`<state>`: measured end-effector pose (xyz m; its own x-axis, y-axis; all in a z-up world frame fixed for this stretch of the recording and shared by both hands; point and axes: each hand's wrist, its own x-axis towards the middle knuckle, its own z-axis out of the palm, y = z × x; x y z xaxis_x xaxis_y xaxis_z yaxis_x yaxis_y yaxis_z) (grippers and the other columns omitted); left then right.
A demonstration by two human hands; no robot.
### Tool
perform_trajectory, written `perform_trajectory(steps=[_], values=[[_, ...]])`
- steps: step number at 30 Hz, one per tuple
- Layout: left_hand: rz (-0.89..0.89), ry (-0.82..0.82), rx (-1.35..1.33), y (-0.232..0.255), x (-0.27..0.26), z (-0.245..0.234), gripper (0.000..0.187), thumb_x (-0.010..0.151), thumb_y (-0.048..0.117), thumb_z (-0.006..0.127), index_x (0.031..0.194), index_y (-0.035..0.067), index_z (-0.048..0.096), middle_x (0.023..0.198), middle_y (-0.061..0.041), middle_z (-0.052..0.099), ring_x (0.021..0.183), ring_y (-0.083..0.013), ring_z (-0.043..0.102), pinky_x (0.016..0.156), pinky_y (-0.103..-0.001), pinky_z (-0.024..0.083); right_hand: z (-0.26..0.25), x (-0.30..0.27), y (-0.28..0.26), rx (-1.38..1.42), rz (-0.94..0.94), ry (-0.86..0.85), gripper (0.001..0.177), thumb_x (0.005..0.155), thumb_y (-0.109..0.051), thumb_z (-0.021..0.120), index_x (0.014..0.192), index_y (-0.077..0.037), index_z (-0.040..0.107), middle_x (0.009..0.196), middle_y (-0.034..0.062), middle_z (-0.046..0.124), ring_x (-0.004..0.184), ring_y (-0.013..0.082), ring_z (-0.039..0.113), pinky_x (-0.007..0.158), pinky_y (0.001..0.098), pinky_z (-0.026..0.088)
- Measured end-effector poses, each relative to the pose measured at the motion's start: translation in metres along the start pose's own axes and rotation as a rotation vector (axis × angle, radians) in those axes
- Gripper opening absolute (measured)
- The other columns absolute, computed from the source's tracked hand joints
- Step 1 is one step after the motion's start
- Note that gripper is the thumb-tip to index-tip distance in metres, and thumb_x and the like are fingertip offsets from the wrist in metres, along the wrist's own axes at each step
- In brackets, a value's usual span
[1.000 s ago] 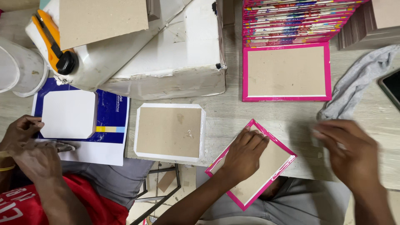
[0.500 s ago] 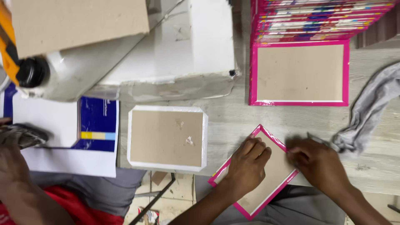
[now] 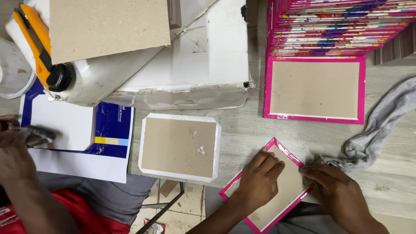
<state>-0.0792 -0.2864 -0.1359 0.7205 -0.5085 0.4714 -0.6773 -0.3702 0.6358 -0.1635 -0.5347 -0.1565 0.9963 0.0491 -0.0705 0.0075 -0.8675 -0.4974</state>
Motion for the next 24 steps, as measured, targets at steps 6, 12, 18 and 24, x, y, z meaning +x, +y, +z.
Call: perform_trajectory(steps=[6,12,18,24], values=[[0.029,-0.001,0.047,0.001,-0.001,0.001,0.041,0.078,-0.016,0.056,0.111,-0.004,0.077,0.103,-0.010,0.066,0.103,-0.0354,0.061,0.093,-0.045,0.061,0.013,0.112,-0.057,-0.023,-0.194,0.019,0.041,0.069,0.007,0.065,0.097,-0.019,0.080,0.093,-0.0034,0.077,0.089,0.0225,0.071,0.068,0.0396,0.054],[0.027,-0.007,0.061,0.008,-0.002,-0.001,0.036,0.077,-0.013,0.058,0.106,-0.003,0.078,0.102,-0.010,0.067,0.099,-0.0357,0.059,0.087,-0.044,0.060,0.018,0.079,-0.043,-0.044,-0.189,0.045,0.032,0.085,-0.005,0.077,0.114,-0.017,0.083,0.107,0.0041,0.073,0.095,0.0270,0.073,0.068,0.0417,0.061],[0.079,0.038,0.028,0.009,0.003,-0.004,0.036,0.079,-0.018,0.055,0.104,-0.002,0.076,0.101,-0.012,0.068,0.101,-0.0343,0.065,0.109,-0.049,0.058,0.002,-0.037,0.016,-0.006,0.241,-0.055,0.059,0.072,-0.006,0.084,0.112,-0.049,0.084,0.119,-0.0250,0.074,0.108,0.0026,0.077,0.076,0.0295,0.063],[-0.012,0.033,0.060,0.005,-0.006,0.001,0.035,0.079,-0.013,0.060,0.106,0.000,0.077,0.096,-0.011,0.059,0.094,-0.0327,0.058,0.079,-0.043,0.054,-0.028,-0.055,0.029,-0.274,0.375,0.086,0.075,0.087,-0.066,0.062,0.156,-0.037,0.059,0.132,-0.0023,0.066,0.129,0.0202,0.068,0.086,0.0446,0.065]])
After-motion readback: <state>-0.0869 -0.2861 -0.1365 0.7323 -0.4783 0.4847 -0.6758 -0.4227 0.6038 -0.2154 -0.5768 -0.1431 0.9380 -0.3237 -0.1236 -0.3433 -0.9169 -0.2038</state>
